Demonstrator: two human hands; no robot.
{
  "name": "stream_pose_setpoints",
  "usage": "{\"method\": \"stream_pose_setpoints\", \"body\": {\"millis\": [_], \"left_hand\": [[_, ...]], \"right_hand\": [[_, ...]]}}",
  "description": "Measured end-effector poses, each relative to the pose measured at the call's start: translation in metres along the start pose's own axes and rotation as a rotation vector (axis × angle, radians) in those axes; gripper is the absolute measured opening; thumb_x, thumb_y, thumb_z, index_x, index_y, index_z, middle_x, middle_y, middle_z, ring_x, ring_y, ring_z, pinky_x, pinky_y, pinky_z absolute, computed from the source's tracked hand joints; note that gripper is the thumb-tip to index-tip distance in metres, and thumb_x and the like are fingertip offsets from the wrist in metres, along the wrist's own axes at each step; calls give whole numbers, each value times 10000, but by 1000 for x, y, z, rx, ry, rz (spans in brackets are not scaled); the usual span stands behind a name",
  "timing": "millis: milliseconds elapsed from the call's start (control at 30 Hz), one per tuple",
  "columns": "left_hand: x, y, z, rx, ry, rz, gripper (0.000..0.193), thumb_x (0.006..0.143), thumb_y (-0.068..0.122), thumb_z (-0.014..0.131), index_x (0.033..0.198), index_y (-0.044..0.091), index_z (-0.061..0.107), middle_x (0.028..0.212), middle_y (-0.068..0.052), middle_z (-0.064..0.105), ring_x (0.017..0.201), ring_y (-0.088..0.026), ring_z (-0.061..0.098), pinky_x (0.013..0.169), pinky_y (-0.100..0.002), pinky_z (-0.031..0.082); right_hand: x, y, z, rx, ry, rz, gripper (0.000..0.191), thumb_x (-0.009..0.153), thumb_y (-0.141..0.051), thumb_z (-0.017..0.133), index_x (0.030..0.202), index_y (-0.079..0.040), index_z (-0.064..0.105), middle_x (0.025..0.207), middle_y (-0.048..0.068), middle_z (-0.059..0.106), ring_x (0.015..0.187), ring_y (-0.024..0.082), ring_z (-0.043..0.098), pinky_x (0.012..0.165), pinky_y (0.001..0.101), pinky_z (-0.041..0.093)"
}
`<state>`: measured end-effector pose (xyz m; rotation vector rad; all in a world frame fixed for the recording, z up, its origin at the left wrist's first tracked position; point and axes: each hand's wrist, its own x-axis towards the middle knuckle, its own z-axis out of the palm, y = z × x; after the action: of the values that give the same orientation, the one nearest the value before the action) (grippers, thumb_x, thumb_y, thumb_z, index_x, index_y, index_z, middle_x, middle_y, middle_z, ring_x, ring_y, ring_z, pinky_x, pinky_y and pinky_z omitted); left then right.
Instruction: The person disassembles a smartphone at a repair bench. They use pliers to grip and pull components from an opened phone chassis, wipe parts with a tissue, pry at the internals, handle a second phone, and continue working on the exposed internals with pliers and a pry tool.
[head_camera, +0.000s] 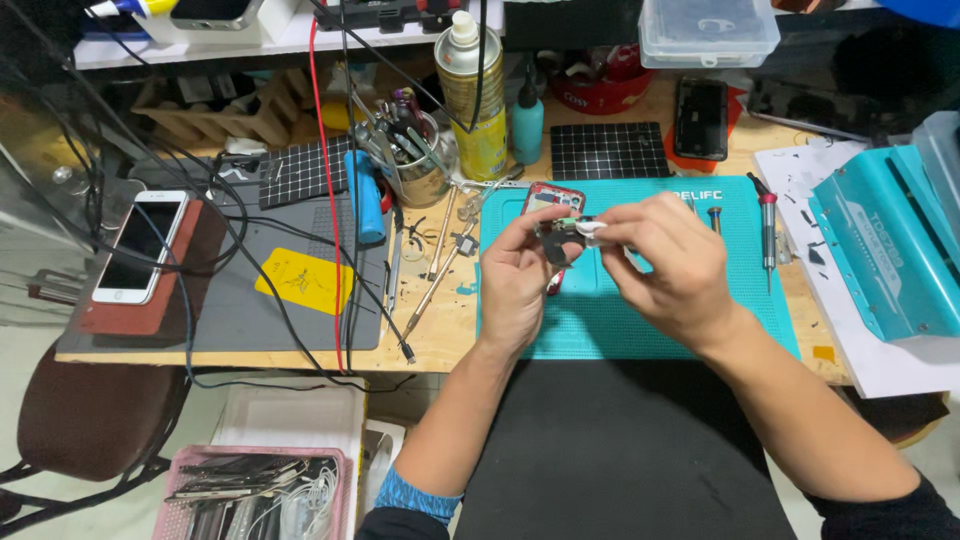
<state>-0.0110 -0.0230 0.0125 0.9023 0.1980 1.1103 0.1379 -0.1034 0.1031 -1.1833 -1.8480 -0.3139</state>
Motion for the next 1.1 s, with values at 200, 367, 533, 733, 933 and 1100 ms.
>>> {"method": "stream_pose_setpoints", "body": {"millis": [200, 367, 533, 733, 933, 1100], "left_hand": [[4, 7, 2, -95, 30, 33, 375, 949, -28, 730, 1311, -37, 636, 1237, -103, 709, 1098, -172, 696, 1012, -293, 571], [6, 21, 0, -32, -47, -6, 397, 925, -62, 740, 1313, -35, 663, 1272, -116, 707, 1125, -155, 676, 1006, -274, 546], [1, 22, 3, 161, -134, 32, 342, 941, -83, 722, 1272, 1, 706, 1289, -66, 667, 1098, -120, 662, 938, -248, 568], [-1, 25, -1, 268, -108, -30, 334, 942, -113, 686, 1254, 2, 715, 1239, -62, 664, 921, -99, 648, 727, -226, 558], [-3, 20, 2, 247, -156, 27, 339, 983, -85, 666, 1313, -11, 690, 1311, -65, 645, 1066, -92, 633, 893, -211, 542], [0, 24, 6, 178, -161, 73, 359, 977, -49, 716, 1331, -18, 661, 1335, -74, 629, 1201, -121, 629, 1058, -256, 524]], "right_hand": [[-3, -4, -6, 117, -1, 110, 213, 826, 106, 758, 997, 4, 682, 1202, 150, 703, 933, 214, 708, 786, 299, 587], [3, -2, -13, 135, 99, 146, 236, 875, 105, 772, 1068, -8, 698, 1178, 124, 671, 971, 232, 701, 829, 312, 575], [13, -7, -11, 133, -44, -9, 296, 807, 106, 765, 1069, -23, 718, 1064, 90, 695, 962, 270, 675, 814, 360, 544], [21, -8, -13, -19, -125, -104, 251, 805, 49, 778, 1034, -48, 736, 984, 66, 673, 879, 274, 616, 757, 396, 495], [18, -7, -18, 71, -91, 23, 220, 813, 42, 784, 1006, -50, 733, 975, 68, 690, 880, 255, 625, 755, 360, 489], [13, -9, -21, 323, 140, 303, 153, 946, 60, 700, 1068, -32, 708, 1035, 79, 723, 951, 179, 695, 846, 264, 546]]}}
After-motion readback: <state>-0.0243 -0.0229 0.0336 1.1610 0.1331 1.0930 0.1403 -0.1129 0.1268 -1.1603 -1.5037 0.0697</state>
